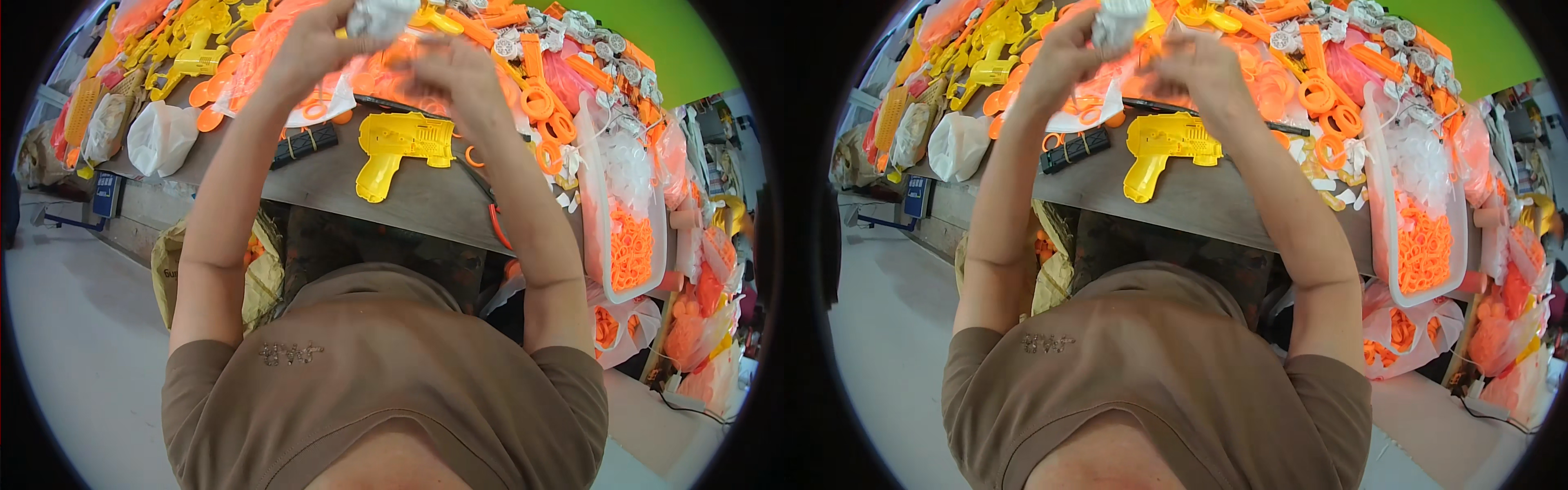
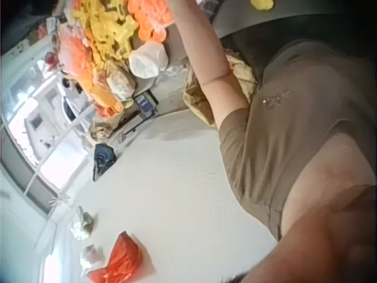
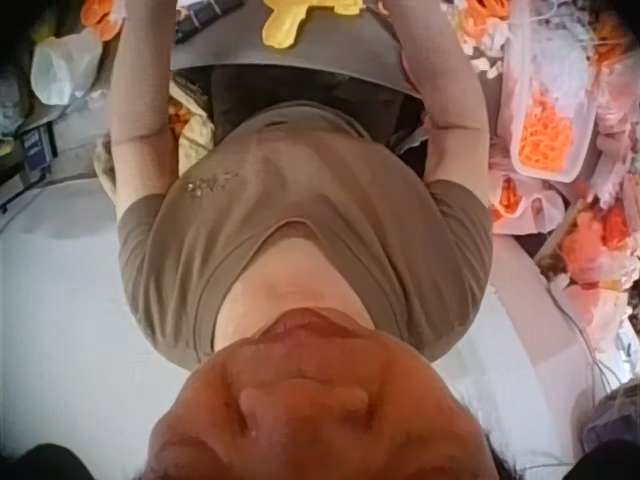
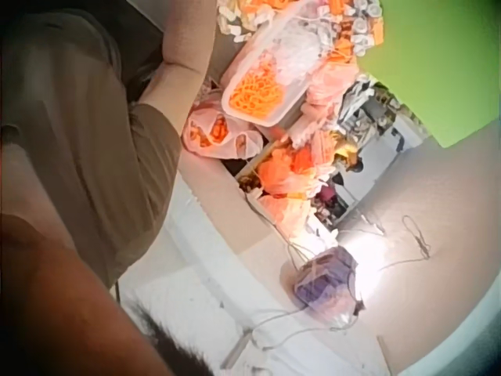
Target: Assembling and inspecting yellow plastic toy guns at a workbench.
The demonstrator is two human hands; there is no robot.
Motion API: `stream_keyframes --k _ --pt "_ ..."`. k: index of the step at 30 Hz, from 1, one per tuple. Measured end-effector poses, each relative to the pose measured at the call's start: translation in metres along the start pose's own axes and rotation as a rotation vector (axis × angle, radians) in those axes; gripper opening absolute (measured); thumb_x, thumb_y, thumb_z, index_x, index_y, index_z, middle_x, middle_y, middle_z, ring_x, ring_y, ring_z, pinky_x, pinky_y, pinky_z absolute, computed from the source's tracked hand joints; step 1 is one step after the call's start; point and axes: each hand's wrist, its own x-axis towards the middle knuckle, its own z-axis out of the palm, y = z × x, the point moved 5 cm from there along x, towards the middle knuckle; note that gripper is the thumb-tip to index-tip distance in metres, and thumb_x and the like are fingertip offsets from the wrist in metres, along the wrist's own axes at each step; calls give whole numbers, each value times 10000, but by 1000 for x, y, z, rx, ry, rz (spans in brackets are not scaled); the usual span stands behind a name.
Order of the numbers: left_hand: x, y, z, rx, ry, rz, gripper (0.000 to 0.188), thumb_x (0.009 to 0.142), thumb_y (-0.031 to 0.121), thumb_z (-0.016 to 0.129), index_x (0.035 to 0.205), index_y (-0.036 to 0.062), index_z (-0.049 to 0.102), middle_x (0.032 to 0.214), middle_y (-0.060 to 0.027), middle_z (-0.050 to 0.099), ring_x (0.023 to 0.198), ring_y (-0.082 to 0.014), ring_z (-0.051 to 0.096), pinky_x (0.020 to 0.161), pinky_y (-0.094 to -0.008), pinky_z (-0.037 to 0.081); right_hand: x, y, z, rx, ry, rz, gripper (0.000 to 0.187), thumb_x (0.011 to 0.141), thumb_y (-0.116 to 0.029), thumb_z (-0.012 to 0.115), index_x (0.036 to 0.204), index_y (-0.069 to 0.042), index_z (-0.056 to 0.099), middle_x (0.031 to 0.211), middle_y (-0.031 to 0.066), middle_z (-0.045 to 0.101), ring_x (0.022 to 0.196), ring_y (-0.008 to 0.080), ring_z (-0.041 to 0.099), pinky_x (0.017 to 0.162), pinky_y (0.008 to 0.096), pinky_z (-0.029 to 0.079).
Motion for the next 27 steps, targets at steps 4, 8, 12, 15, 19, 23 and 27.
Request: stream_keyframes --k 4,8,12,15,19,23,27 --pt "-37 -36 46 -222 -148 -47 394 692 101 742 1051 5 611 926 -32 639 870 -104 583 764 -272 465 -44 64 -18 174 -167 473 256 855 -113 583 1068 20 538 864 138 660 675 156 646 627 263 540" --pt "-53 -51 67 -156 -191 -124 398 703 101 743 1064 3 607 939 -19 641 804 -84 595 696 -247 482 -60 70 -29 -166 -56 467 203 843 -133 609 983 11 584 756 64 622 574 78 553 507 230 457" --pt "-67 -75 85 -383 -18 -90 367 757 90 719 1079 -17 580 937 -30 631 818 -80 592 697 -226 488 -59 70 -40 -458 77 256 171 843 -161 621 870 7 600 648 -1 540 478 34 430 411 197 339" --pt "-84 -76 92 -446 128 -69 349 800 45 679 1109 -29 535 961 -53 617 851 -90 592 725 -225 495 -63 73 -31 -400 158 304 176 857 -168 607 862 7 585 626 6 541 473 41 454 399 187 353" --pt "-97 -77 99 -549 263 -18 347 805 -8 654 1124 -18 517 973 -48 611 871 -97 593 740 -229 493 -64 82 -32 -415 249 194 178 860 -164 599 853 11 565 627 25 559 495 58 505 421 194 397" --pt "-93 -78 102 -479 264 -91 329 792 -13 653 1102 -10 543 949 -34 616 788 -65 571 656 -212 480 -67 89 -37 -592 305 113 190 861 -161 595 831 20 543 629 44 569 508 72 527 433 208 414" --pt "-94 -77 106 -498 266 -146 323 776 -18 651 1088 2 570 909 -17 618 699 -36 529 569 -188 451 -72 93 -33 -619 357 93 190 859 -155 596 807 16 533 618 45 564 503 80 532 443 216 421"
